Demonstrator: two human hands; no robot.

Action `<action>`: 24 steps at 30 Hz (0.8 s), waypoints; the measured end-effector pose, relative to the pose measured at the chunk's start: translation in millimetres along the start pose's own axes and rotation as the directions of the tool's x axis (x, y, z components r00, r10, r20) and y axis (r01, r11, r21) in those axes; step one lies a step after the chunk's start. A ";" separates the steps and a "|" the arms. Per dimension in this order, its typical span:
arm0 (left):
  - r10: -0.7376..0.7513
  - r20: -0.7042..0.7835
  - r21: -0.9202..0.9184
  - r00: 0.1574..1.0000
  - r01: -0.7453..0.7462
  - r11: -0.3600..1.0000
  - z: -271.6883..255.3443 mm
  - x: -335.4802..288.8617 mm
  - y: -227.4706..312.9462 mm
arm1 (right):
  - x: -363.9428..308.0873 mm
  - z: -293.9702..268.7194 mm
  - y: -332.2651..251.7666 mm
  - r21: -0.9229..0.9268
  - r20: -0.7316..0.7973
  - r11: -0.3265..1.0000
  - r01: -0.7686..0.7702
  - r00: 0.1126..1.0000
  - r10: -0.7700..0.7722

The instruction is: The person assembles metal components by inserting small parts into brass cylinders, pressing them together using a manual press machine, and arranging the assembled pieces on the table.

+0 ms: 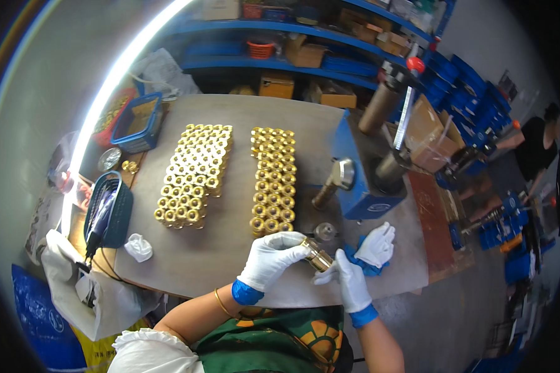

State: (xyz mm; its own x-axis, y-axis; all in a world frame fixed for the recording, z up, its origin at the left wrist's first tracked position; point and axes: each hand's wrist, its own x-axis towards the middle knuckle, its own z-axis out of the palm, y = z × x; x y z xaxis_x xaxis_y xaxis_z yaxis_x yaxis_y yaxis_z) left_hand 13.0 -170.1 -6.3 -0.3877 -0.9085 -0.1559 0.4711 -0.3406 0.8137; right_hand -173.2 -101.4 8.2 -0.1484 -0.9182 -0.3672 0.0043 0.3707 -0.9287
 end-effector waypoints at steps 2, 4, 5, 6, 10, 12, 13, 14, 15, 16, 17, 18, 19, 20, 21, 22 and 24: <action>0.363 0.124 0.314 0.924 -0.383 0.869 -14.4 4.8 14.5 | 1.1 -5.4 7.7 0.021 0.031 0.998 0.051 0.998 -0.052; 0.613 0.199 0.654 0.765 -0.569 0.498 -34.5 18.0 37.6 | -8.9 -21.5 14.4 -0.072 0.008 0.989 0.127 0.992 -0.126; 0.693 0.269 0.772 0.669 -0.580 0.260 -48.3 22.5 51.3 | -14.3 -26.0 13.8 -0.083 0.013 0.989 0.122 0.993 -0.121; 0.701 0.265 0.824 0.663 -0.533 0.192 -69.0 32.2 57.8 | -17.2 -30.6 16.0 -0.089 0.009 0.990 0.109 0.994 -0.109; 0.691 0.111 0.966 0.714 -0.242 0.094 -131.6 52.3 72.4 | -17.3 -35.7 33.5 -0.030 0.001 0.996 0.087 0.996 -0.087; 0.664 0.133 0.980 0.736 -0.199 0.024 -160.4 60.3 68.8 | -14.4 -29.0 32.1 -0.013 0.019 0.996 0.089 0.996 -0.089; 0.631 0.163 0.983 0.758 -0.176 -0.042 -165.5 63.6 68.4 | -13.5 -26.6 31.2 0.000 0.029 0.996 0.092 0.995 -0.092; 0.596 0.190 0.982 0.780 -0.156 -0.110 -169.0 66.6 66.9 | -12.9 -24.8 30.5 0.000 0.028 0.996 0.090 0.995 -0.090; 0.595 0.190 0.982 0.781 -0.155 -0.109 -171.7 68.1 65.0 | -12.5 -23.2 29.5 -0.019 0.043 0.996 0.085 0.996 -0.084; 0.585 0.256 0.964 0.769 -0.161 -0.211 -167.1 67.5 66.9 | -12.1 -23.1 28.4 -0.038 0.054 0.996 0.079 0.996 -0.077; 0.569 0.322 0.936 0.757 -0.164 -0.311 -162.5 67.0 68.8 | -12.0 -23.9 27.3 -0.038 0.051 0.996 0.078 0.996 -0.076; 0.575 0.220 0.957 0.788 -0.060 -0.283 -158.0 66.3 68.1 | -12.4 -25.0 26.3 -0.037 0.046 0.996 0.079 0.996 -0.077; 0.576 0.220 0.957 0.788 -0.060 -0.283 -157.0 67.3 67.6 | -13.0 -25.7 25.2 -0.035 0.044 0.996 0.081 0.996 -0.080; 0.590 0.235 0.950 0.772 -0.056 -0.306 -156.2 69.4 67.5 | -14.1 -27.3 24.4 -0.035 0.043 0.996 0.082 0.996 -0.081; 0.604 0.253 0.943 0.756 -0.052 -0.330 -154.2 72.4 67.8 | -15.8 -29.7 24.2 -0.025 0.029 0.997 0.075 0.997 -0.074; 0.572 0.228 0.946 0.788 -0.041 -0.321 -147.4 76.5 68.5 | -17.4 -32.3 24.1 -0.015 0.010 0.997 0.071 0.997 -0.071; 0.628 0.275 0.961 0.728 -0.182 -0.209 -137.7 110.0 63.4 | -15.8 -33.7 25.4 -0.012 0.000 0.998 0.067 0.998 -0.067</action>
State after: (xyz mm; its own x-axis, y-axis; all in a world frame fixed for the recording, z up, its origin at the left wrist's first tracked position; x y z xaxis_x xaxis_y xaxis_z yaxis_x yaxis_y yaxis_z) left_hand 109.3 -324.9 -49.0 -0.2042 -0.8087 0.5517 -0.7892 0.4694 0.3959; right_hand -204.0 -72.8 -7.8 -0.1484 -0.9411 -0.3038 -0.0175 0.3097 -0.9507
